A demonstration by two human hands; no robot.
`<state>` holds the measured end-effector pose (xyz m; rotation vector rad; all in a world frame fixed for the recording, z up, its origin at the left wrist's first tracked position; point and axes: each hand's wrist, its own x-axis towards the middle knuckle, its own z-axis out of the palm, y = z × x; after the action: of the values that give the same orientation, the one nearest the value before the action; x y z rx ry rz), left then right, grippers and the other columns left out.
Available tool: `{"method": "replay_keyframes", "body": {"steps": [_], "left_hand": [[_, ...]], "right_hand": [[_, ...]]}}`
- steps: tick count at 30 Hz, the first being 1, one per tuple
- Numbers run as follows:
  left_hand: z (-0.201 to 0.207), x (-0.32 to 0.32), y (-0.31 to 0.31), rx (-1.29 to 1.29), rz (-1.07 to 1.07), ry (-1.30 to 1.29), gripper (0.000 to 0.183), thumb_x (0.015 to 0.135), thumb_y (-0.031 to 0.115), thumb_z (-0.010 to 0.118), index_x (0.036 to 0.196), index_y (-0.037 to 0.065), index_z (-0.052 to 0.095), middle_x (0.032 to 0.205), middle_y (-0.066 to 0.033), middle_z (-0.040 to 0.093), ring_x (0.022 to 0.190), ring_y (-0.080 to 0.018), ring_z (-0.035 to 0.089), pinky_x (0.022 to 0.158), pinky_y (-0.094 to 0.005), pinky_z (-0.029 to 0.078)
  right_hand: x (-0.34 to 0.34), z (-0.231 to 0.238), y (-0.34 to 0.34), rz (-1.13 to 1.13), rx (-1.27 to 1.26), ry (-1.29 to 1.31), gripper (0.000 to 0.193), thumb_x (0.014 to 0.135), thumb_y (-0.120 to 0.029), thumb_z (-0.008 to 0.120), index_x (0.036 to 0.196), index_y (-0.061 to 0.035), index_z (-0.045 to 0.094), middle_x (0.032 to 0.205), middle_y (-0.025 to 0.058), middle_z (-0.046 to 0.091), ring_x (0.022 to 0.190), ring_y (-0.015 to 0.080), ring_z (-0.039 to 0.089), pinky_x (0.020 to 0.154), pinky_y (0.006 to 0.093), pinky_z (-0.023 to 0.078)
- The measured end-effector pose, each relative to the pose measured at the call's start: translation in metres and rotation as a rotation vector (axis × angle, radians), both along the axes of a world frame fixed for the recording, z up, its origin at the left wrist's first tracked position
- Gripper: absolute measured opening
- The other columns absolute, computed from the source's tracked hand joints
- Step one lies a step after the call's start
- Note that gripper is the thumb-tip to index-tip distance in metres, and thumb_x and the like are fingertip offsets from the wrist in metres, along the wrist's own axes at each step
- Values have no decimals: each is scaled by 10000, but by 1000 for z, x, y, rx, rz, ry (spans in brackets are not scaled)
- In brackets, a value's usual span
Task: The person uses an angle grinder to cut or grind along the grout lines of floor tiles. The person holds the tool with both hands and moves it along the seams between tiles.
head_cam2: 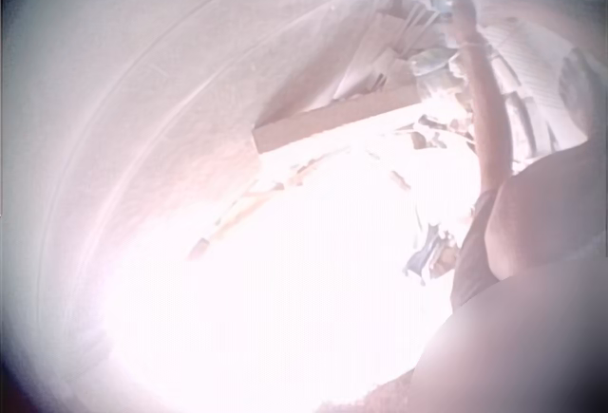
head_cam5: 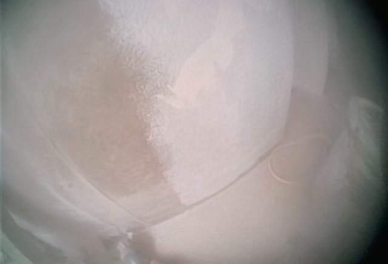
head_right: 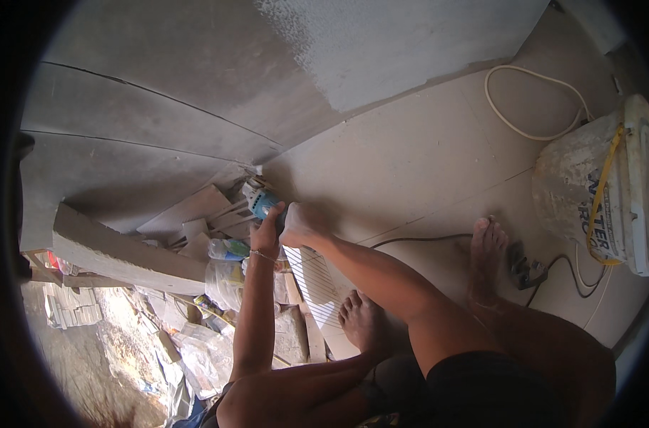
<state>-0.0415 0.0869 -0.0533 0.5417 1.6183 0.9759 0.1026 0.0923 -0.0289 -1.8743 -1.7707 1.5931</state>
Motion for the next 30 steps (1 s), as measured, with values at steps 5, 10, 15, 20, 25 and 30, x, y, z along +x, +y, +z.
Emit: {"method": "replay_keyframes", "body": {"steps": [5, 10, 15, 20, 25, 30], "left_hand": [[-1, 5, -10, 31, -9, 0, 407, 817, 183, 916, 1082, -60, 726, 1021, -103, 747, 833, -192, 725, 759, -336, 589], [1, 17, -29, -67, -31, 112, 405, 797, 218, 933, 1037, -50, 746, 982, -91, 751, 810, -173, 722, 739, -321, 581], [0, 29, -44, -89, -62, 242, 446, 783, 325, 935, 949, -59, 782, 891, -90, 754, 742, -149, 692, 700, -308, 562], [2, 40, -58, -89, -57, 197, 465, 781, 329, 934, 967, -68, 778, 897, -95, 755, 741, -147, 694, 694, -308, 562], [4, 49, -66, -83, -33, 208, 435, 797, 276, 924, 993, -75, 757, 922, -101, 753, 750, -161, 701, 701, -315, 572], [4, 49, -64, -73, -4, 222, 392, 835, 188, 904, 1029, -102, 725, 965, -114, 746, 778, -193, 721, 726, -330, 597]], "right_hand": [[2, 2, -5, 13, -26, -17, 342, 679, -127, 764, 952, 80, 774, 942, 297, 770, 909, 395, 797, 764, 437, 636], [20, 3, -25, 3, -65, 4, 352, 674, -145, 781, 933, 93, 767, 942, 293, 773, 907, 380, 799, 763, 425, 638], [32, 2, -39, 30, -127, -3, 362, 673, -159, 788, 925, 99, 762, 921, 298, 770, 890, 388, 800, 751, 418, 641], [43, 2, -50, 8, -122, 37, 358, 671, -170, 792, 906, 99, 761, 907, 310, 762, 886, 402, 797, 745, 423, 642], [50, 6, -56, -1, -150, 60, 358, 667, -173, 796, 900, 97, 759, 904, 312, 761, 886, 409, 795, 745, 433, 640], [46, 8, -55, 5, -68, -19, 336, 676, -158, 786, 900, 91, 750, 902, 307, 760, 869, 420, 791, 740, 442, 637]]}}
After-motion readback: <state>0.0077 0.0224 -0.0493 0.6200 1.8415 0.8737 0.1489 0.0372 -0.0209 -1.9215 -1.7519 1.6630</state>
